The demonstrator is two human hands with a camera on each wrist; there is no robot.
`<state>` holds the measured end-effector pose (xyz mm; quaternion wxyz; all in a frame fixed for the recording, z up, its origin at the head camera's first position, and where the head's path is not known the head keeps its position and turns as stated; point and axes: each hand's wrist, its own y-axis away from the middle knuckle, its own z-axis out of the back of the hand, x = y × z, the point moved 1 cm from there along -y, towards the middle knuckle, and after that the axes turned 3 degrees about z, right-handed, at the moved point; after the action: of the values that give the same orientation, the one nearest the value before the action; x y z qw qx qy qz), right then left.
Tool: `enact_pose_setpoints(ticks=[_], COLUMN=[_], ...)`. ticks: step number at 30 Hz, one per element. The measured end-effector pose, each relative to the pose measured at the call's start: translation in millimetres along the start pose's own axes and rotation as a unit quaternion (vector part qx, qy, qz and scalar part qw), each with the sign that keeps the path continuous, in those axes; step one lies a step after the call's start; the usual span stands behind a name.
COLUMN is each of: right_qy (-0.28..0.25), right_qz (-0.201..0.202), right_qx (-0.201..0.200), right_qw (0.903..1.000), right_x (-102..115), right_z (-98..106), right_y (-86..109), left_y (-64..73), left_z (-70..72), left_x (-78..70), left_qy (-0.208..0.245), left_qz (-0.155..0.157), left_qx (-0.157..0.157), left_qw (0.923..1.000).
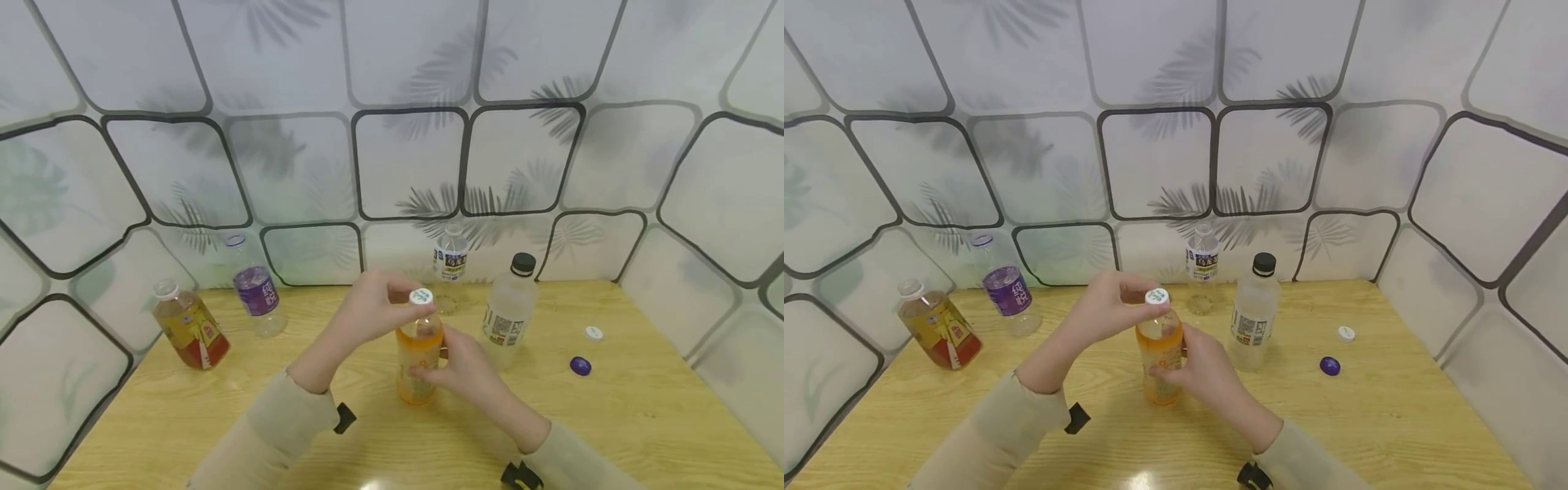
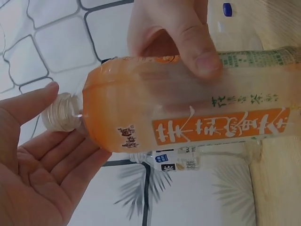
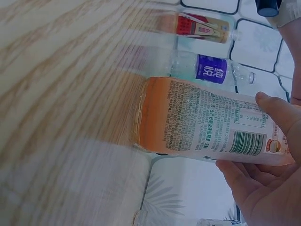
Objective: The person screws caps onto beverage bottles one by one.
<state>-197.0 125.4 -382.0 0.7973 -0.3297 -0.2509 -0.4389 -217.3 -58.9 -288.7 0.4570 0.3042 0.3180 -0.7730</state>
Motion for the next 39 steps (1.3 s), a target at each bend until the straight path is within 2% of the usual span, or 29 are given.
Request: enact_pose_setpoints(ticks=[6,9,15,21,26,33,39], right_qy=[0.002,0.0,-0.004,-0.006,-0.007,-0.009,-0.009], right_qz=[-0.001,-0.006,-0.017,-0.018,-0.011,-0.026,-0.033], right_qx=[0.001,0.005,0.008,0.007,0.004,0.005,0.004], right_qw=[1.0,1.0,0.9998,0.9998,0.9999,0.9996,0.9994], right_x=[-2,-3,-3,-1,1,0,-1], right_z=[-1,-1,-1,-1,-2,-3,-3], right_y=[0.2,-0.4,-0.9,0.7,1.8,1.5,1.0], left_y=[-3.5,-5.2,-6.2,1.7,14.8,28.0,32.9], left_z=[3.3,4.1,3.0,-0.8,-4.1,-11.2,-17.5], left_x=[4.9,7.9,12.6,17.1,29.1,53.7,60.7], left_qy=[0.033,0.062,0.082,0.043,0.004,-0.007,-0.003], left_qz=[-0.01,-0.002,0.017,0.012,0.018,0.037,0.045], left_qx=[0.041,0.057,0.065,0.057,0.051,0.067,0.087], left_qw=[0.9986,0.9965,0.9944,0.9974,0.9985,0.997,0.9952])
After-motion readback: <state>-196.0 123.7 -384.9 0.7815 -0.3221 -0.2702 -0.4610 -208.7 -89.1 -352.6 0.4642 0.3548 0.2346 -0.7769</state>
